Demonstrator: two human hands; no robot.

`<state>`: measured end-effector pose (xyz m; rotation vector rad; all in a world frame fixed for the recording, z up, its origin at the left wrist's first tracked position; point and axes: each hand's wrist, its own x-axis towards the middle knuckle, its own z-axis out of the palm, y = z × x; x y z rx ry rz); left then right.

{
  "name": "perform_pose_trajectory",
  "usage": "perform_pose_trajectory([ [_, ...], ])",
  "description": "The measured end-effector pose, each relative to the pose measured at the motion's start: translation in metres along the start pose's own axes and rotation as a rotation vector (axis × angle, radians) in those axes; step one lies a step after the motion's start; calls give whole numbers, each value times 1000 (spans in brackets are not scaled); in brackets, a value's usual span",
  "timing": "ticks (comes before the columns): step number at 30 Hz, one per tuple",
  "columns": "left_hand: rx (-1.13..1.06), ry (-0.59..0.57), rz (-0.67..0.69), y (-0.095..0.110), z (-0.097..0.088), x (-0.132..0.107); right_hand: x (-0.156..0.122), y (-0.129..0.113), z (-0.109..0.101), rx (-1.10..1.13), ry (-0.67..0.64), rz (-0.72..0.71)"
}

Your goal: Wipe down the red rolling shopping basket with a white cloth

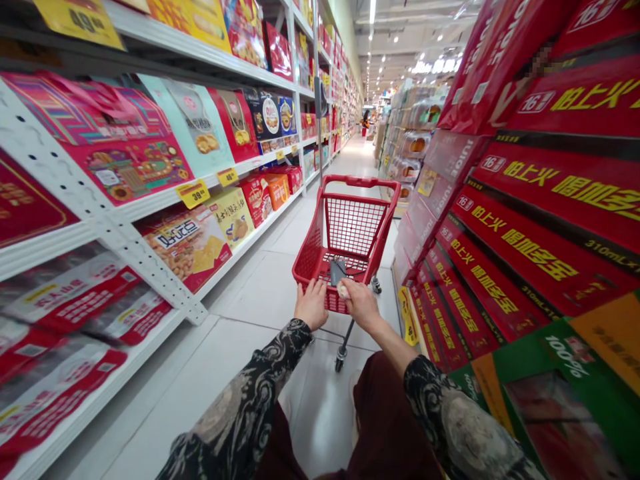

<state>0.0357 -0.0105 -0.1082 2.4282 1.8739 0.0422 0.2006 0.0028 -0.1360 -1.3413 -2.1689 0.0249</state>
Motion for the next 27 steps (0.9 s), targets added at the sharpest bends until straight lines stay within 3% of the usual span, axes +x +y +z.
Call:
perform_pose_trajectory([
  [4, -7, -8, -177, -21, 1, 0, -4, 9, -5, -5, 8, 57],
  [8, -32, -18, -152, -23, 5, -4, 0, -1, 10, -15, 32, 70],
  [14, -51, 1, -111, -20, 6, -10, 15, -26, 43, -23, 70, -71],
  [19, -76, 19, -270, -35, 5, -7, 1, -7, 38, -100, 99, -76],
  [23, -99, -9, -246, -41, 5, -4, -11, 8, 32, -140, 145, -47],
  [27, -114, -37, -225, -38, 7, -4, 1, -9, 45, -123, 112, -63],
])
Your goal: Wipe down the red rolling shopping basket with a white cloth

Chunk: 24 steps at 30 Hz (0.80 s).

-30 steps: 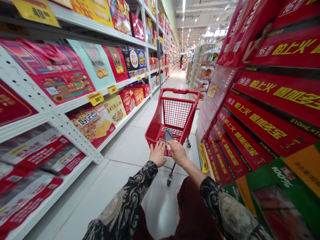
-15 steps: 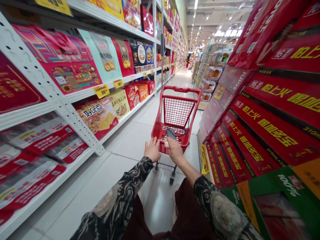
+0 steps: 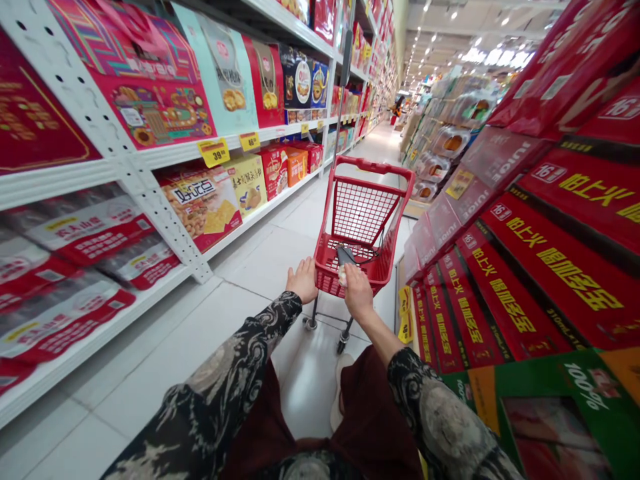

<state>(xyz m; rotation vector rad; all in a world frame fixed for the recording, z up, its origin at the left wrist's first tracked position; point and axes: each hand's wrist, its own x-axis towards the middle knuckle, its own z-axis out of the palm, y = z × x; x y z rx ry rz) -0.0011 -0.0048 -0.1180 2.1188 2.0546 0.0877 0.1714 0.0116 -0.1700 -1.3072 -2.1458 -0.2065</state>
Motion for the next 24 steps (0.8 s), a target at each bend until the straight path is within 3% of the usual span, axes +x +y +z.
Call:
perform_pose_trajectory([
  [4, 14, -29, 20, -2, 0, -1, 22, -33, 17, 13, -87, -32],
  [7, 23, -25, 22, -6, 2, -4, 31, -44, 21, -4, -92, -75],
  [12, -1, -9, 2, -6, 16, -19, 26, -37, 15, 1, -10, -181],
  [15, -26, -6, -10, -2, 30, -30, 18, -35, 16, 11, 27, -317],
  [20, -14, -20, -15, -3, 50, -50, -2, -26, 32, 18, -71, -557],
  [24, 25, -48, -25, -15, 57, -65, -29, -15, 47, 22, -185, -525],
])
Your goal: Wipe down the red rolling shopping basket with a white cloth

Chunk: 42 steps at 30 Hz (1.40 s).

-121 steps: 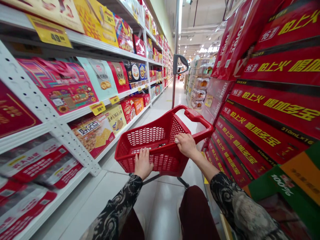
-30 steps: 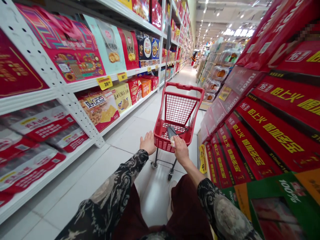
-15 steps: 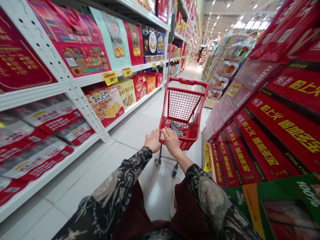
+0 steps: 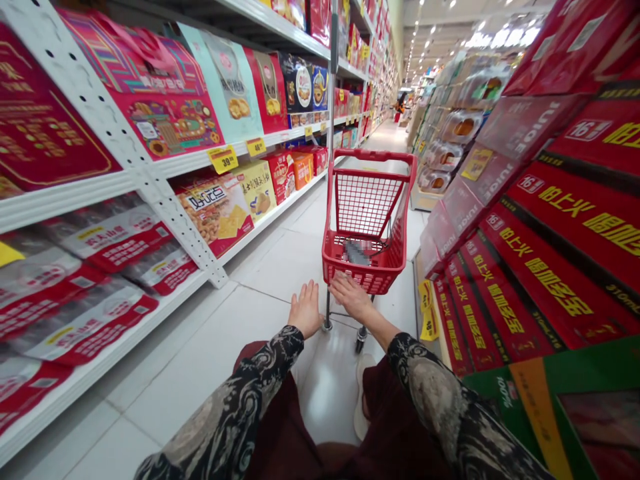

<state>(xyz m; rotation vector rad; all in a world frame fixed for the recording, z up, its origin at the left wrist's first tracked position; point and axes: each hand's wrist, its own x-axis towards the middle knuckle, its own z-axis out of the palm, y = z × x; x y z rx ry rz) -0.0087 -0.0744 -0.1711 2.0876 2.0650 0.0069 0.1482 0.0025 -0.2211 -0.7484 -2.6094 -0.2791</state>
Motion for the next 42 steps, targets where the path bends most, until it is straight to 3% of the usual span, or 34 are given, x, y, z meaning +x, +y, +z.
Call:
perform_pose_trajectory([
  [2, 19, 12, -11, -5, 0, -2, -9, -4, 3, 17, -7, 39],
  [5, 28, 81, -18, -5, -5, 2, -10, -9, -9, 15, 93, 59],
  [8, 32, 175, 1, 5, -11, 7, -2, -7, -31, -15, 238, 114],
  [11, 46, 244, 36, 20, -13, 8, 2, 0, -40, -24, 284, 142],
  [15, 81, 249, 126, 38, -7, 1, -13, 1, -22, 15, 201, 116],
  [19, 129, 222, 180, 41, 2, -6, -37, -5, -1, 33, 131, 155],
  [24, 129, 244, 142, 38, 1, -6, -47, -9, -22, 62, 272, 215],
  [28, 112, 287, 160, 48, 0, -1, -43, -7, -40, 46, 365, 299],
  [33, 129, 246, 231, 63, 10, -3, -52, -8, -14, 38, 259, 287],
  [37, 142, 196, 212, 57, 18, -9, -64, -16, 4, 73, 196, 298],
  [42, 147, 224, 166, 45, 17, -8, -58, -19, -20, 109, 302, 319],
])
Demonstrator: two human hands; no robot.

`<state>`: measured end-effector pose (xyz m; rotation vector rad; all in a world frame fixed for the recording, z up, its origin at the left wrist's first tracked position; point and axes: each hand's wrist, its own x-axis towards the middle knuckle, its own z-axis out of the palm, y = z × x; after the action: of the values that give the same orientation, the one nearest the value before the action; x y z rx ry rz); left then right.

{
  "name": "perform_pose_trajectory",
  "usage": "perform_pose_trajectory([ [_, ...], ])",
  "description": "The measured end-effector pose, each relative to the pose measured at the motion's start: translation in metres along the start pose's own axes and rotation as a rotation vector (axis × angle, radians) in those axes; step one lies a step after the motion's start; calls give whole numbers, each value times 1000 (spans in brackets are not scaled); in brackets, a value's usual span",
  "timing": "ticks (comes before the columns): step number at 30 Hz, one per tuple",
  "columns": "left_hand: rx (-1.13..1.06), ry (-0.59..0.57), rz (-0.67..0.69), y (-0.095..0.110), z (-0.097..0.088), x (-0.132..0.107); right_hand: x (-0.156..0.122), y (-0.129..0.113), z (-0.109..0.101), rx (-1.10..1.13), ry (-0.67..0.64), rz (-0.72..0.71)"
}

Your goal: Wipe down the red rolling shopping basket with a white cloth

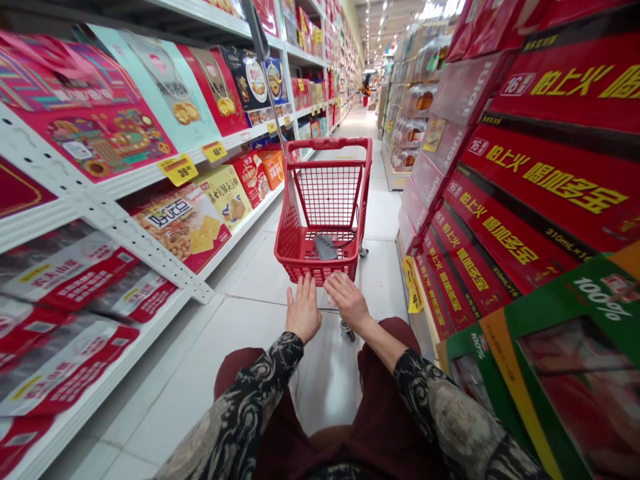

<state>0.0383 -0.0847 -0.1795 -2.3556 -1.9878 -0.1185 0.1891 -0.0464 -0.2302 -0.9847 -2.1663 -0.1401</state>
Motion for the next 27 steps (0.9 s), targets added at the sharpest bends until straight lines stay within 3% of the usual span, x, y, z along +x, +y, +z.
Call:
perform_pose_trajectory([
  [4, -15, 49, 1, 2, -5, 7, 11, 2, -13, -31, 67, 89],
  [9, -41, 38, 76, 12, -4, 6, -20, 13, 2, -55, -124, 104],
  [12, -52, 15, 93, 10, 1, 1, -28, 10, 5, -56, -135, 94],
  [17, -63, 23, -20, -2, -1, 6, 18, -8, -11, -51, 5, -7],
  [20, -61, 49, -56, -5, -7, 12, 44, -12, -10, -45, -8, -66],
  [23, -46, 40, -80, -8, -8, 12, 45, -8, 4, -45, -76, -108],
  [27, -11, 14, -108, -18, -1, 2, 22, -1, 24, -58, -184, -135],
])
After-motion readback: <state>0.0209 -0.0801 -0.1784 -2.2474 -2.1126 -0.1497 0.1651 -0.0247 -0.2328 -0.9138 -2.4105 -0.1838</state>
